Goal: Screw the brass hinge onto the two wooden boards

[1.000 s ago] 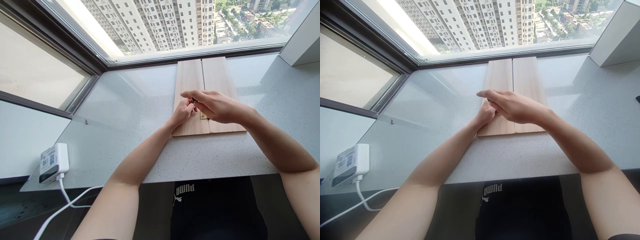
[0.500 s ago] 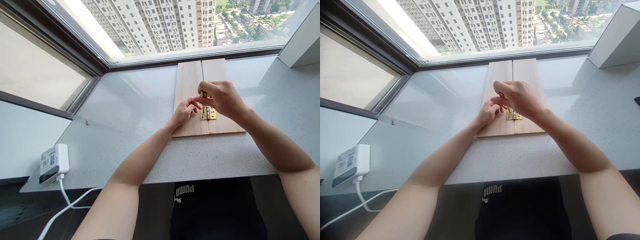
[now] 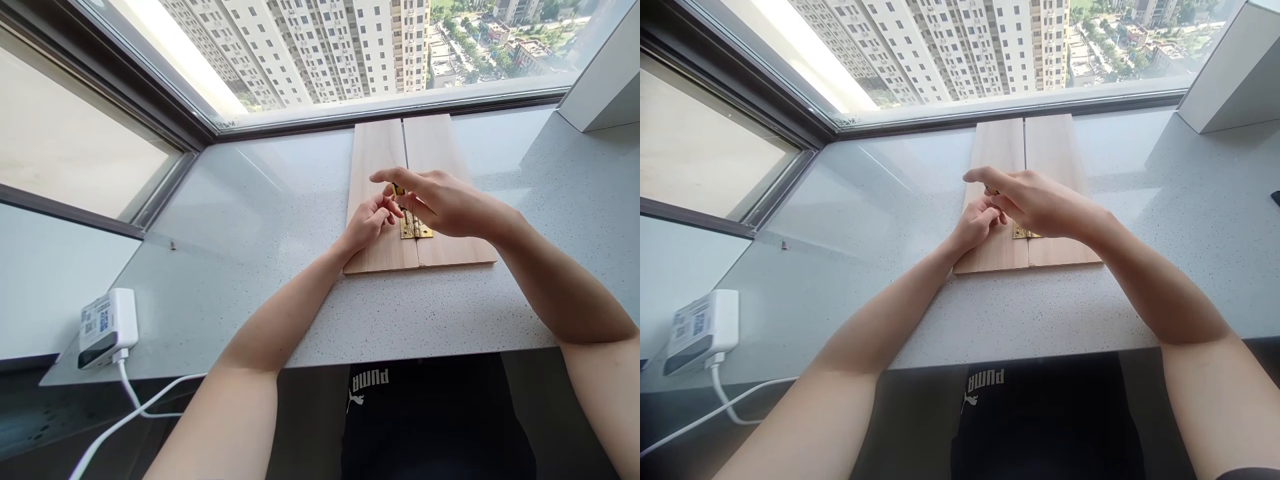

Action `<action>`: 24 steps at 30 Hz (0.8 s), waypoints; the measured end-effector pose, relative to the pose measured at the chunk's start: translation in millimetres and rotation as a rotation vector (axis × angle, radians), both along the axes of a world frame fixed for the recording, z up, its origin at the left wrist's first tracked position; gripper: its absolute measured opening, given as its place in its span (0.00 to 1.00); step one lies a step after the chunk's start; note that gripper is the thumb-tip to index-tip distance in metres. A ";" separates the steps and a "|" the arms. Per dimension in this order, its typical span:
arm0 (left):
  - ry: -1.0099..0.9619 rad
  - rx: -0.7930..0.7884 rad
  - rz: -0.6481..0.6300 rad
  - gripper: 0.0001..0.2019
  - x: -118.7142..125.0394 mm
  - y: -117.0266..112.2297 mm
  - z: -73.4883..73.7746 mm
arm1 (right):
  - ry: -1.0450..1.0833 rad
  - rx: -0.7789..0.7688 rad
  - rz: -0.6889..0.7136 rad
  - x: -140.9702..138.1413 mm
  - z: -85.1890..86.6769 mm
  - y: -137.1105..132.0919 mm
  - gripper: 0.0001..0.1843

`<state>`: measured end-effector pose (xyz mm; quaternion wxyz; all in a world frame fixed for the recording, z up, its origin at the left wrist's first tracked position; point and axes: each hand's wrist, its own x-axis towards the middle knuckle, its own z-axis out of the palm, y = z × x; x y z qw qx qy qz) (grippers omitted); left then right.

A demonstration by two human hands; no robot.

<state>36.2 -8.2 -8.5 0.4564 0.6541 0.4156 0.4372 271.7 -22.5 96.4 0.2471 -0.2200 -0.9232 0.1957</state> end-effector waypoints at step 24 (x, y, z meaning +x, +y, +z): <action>0.005 0.017 0.002 0.04 -0.3 -0.1 -0.8 | -0.015 0.039 -0.050 -0.2 8.9 -17.0 0.30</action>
